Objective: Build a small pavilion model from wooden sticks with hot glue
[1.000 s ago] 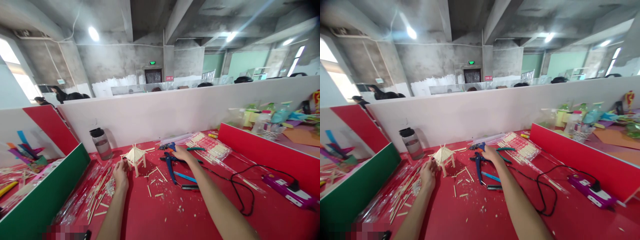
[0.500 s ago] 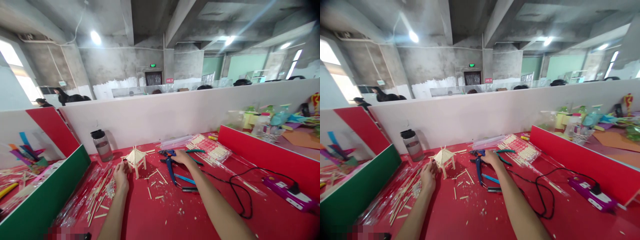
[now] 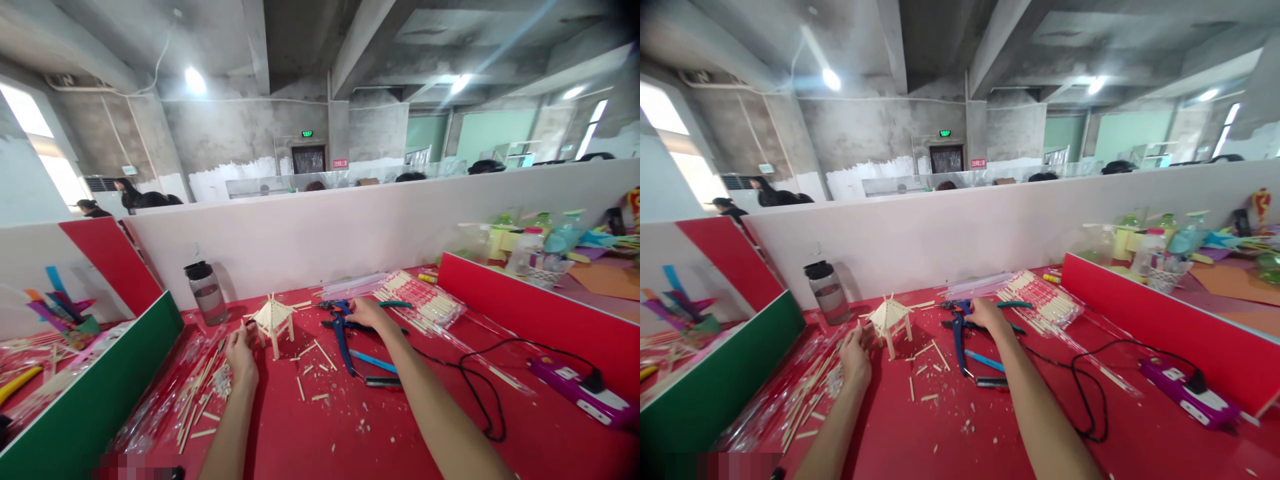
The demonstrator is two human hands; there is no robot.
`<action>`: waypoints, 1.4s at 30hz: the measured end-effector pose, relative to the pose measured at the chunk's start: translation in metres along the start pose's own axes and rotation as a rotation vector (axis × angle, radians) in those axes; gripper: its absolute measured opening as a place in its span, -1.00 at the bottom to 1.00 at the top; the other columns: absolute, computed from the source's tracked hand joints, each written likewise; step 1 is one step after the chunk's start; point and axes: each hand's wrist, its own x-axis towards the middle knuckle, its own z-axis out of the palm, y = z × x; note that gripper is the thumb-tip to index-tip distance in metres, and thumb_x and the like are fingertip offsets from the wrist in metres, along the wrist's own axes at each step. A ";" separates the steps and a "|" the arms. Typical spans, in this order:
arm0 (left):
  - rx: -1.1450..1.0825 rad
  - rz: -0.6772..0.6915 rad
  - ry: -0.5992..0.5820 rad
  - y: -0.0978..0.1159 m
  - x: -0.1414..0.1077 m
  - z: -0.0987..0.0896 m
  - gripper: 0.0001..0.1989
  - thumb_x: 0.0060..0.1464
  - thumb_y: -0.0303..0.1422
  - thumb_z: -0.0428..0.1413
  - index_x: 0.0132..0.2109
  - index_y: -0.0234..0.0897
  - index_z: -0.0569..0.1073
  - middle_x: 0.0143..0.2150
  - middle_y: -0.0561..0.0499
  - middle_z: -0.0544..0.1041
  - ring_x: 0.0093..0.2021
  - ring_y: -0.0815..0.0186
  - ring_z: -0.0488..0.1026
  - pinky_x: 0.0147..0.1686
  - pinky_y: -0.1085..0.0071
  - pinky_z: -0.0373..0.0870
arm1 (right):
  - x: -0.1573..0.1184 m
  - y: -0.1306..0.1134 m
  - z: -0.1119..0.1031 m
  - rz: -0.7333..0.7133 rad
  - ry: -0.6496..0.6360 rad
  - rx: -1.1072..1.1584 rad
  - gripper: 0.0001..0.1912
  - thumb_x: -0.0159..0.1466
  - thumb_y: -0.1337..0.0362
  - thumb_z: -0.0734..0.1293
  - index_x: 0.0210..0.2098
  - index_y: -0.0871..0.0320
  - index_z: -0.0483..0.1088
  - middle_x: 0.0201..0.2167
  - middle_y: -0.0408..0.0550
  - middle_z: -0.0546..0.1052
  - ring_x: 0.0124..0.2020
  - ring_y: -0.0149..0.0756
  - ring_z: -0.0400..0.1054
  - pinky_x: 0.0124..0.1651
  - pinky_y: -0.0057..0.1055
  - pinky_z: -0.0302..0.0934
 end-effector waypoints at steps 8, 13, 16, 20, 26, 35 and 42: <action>0.100 0.400 0.249 0.037 -0.002 0.000 -0.72 0.08 -0.14 0.10 -0.41 -0.26 0.38 -0.42 0.07 0.48 -0.37 0.33 0.42 -0.30 0.39 0.37 | -0.008 -0.034 -0.030 -0.091 0.105 0.069 -0.79 0.24 0.27 0.36 -0.14 0.17 0.46 -0.22 0.01 0.60 -0.20 -0.26 0.47 -0.18 -0.45 0.22; 0.295 0.756 0.089 0.072 -0.033 0.011 -0.75 0.22 -0.23 0.04 -0.36 -0.28 0.42 -0.42 0.06 0.46 -0.35 0.33 0.41 -0.26 0.40 0.35 | -0.031 -0.086 -0.051 -0.526 0.047 0.420 -0.80 0.29 0.21 0.33 -0.14 0.14 0.47 -0.25 -0.06 0.59 -0.26 -0.33 0.45 -0.20 -0.46 0.28; 0.496 0.873 -0.151 0.078 -0.055 0.014 -0.80 0.24 -0.28 0.03 -0.30 -0.27 0.45 -0.41 0.07 0.45 -0.38 0.34 0.38 -0.30 0.42 0.32 | -0.048 -0.118 -0.055 -0.703 -0.076 0.561 -0.72 0.26 0.23 0.38 -0.03 0.09 0.45 -0.23 -0.09 0.59 -0.24 -0.34 0.46 -0.18 -0.46 0.29; 0.727 0.996 -0.529 0.071 -0.071 0.014 -0.87 0.25 -0.36 0.03 -0.26 -0.24 0.44 -0.40 0.05 0.43 -0.36 0.32 0.36 -0.29 0.41 0.29 | -0.064 -0.146 -0.049 -0.880 -0.177 0.569 -0.70 0.27 0.25 0.39 0.01 0.05 0.48 -0.17 -0.08 0.61 -0.20 -0.33 0.47 -0.15 -0.47 0.29; 0.818 1.033 -0.648 0.065 -0.071 0.012 -0.88 0.27 -0.44 0.00 -0.25 -0.24 0.40 -0.40 0.05 0.40 -0.34 0.31 0.33 -0.29 0.41 0.24 | -0.065 -0.153 -0.037 -0.971 -0.109 0.483 -0.83 0.30 0.29 0.36 -0.14 0.06 0.58 -0.32 -0.12 0.61 -0.34 -0.37 0.43 -0.24 -0.51 0.25; 0.812 0.983 -0.671 0.062 -0.068 0.009 -0.88 0.28 -0.39 0.00 -0.17 -0.24 0.44 -0.34 0.03 0.45 -0.29 0.30 0.38 -0.24 0.41 0.27 | -0.060 -0.150 -0.035 -0.985 -0.056 0.398 -0.84 0.32 0.28 0.35 -0.20 0.08 0.60 -0.30 -0.07 0.63 -0.25 -0.31 0.47 -0.14 -0.46 0.25; 0.581 0.825 -0.316 0.057 -0.056 0.004 -0.80 0.31 -0.29 -0.05 -0.20 -0.24 0.43 -0.30 0.03 0.45 -0.26 0.29 0.40 -0.21 0.40 0.31 | -0.052 -0.140 -0.033 -0.814 0.089 0.515 -0.86 0.29 0.32 0.36 -0.23 0.11 0.59 -0.31 -0.10 0.64 -0.33 -0.35 0.49 -0.25 -0.50 0.26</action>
